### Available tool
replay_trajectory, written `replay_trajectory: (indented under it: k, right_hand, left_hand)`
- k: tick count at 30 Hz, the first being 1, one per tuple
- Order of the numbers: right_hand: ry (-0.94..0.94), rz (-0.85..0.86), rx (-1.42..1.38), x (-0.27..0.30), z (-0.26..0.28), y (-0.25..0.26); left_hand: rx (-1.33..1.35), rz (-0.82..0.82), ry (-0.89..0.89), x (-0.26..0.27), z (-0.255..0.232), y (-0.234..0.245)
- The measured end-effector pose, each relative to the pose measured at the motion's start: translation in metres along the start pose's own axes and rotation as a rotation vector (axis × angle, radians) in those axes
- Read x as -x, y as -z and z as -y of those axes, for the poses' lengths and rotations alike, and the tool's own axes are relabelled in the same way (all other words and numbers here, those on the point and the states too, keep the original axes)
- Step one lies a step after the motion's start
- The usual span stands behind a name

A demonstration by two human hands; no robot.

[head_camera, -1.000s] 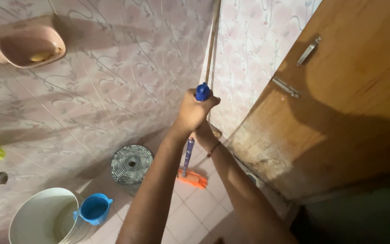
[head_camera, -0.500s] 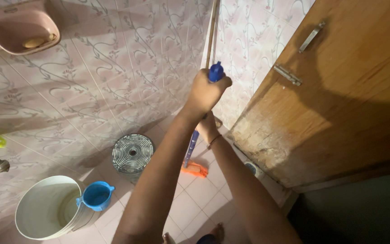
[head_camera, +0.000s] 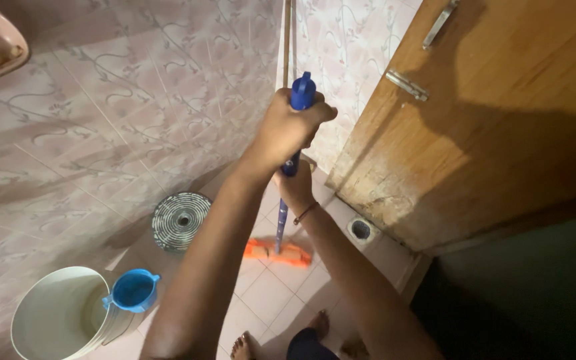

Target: The person cleans a squat toilet by mopping the tiled floor and toilet surfaces, and then rinsing the area by pouring water from a bucket using a mug.

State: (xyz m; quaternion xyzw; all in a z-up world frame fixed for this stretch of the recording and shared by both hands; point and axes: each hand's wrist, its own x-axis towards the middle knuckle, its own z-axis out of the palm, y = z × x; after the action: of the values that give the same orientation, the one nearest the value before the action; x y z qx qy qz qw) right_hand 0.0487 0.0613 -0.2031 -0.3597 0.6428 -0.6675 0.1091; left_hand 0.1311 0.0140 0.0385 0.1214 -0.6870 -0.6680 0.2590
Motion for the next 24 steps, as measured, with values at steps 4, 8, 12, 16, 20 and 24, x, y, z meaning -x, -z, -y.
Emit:
replay_trajectory:
  k: [4, 8, 12, 16, 20, 24]
  right_hand:
    - [0.121, 0.027, -0.022, -0.007, -0.008, -0.001]
    - [0.101, 0.180, -0.130, -0.031, -0.033, -0.003]
    - [0.003, 0.255, -0.160, -0.030, -0.070, 0.005]
    - [-0.128, 0.323, -0.654, -0.033, -0.076, 0.012]
    - [0.055, 0.248, -0.205, -0.035, -0.051, 0.022]
    - [0.213, 0.015, 0.357, -0.015, -0.030, 0.051]
  left_hand:
    - [0.012, -0.009, 0.035, 0.009, 0.011, -0.002]
    - [-0.107, 0.060, -0.055, 0.017, 0.043, -0.003]
    - [-0.138, 0.089, -0.207, 0.019, 0.078, -0.003]
    - [-0.088, -0.037, -0.277, 0.017, 0.083, -0.016]
    - [-0.003, -0.041, -0.235, 0.011, 0.074, -0.025]
    - [0.041, 0.090, -0.243, 0.005, 0.067, -0.035]
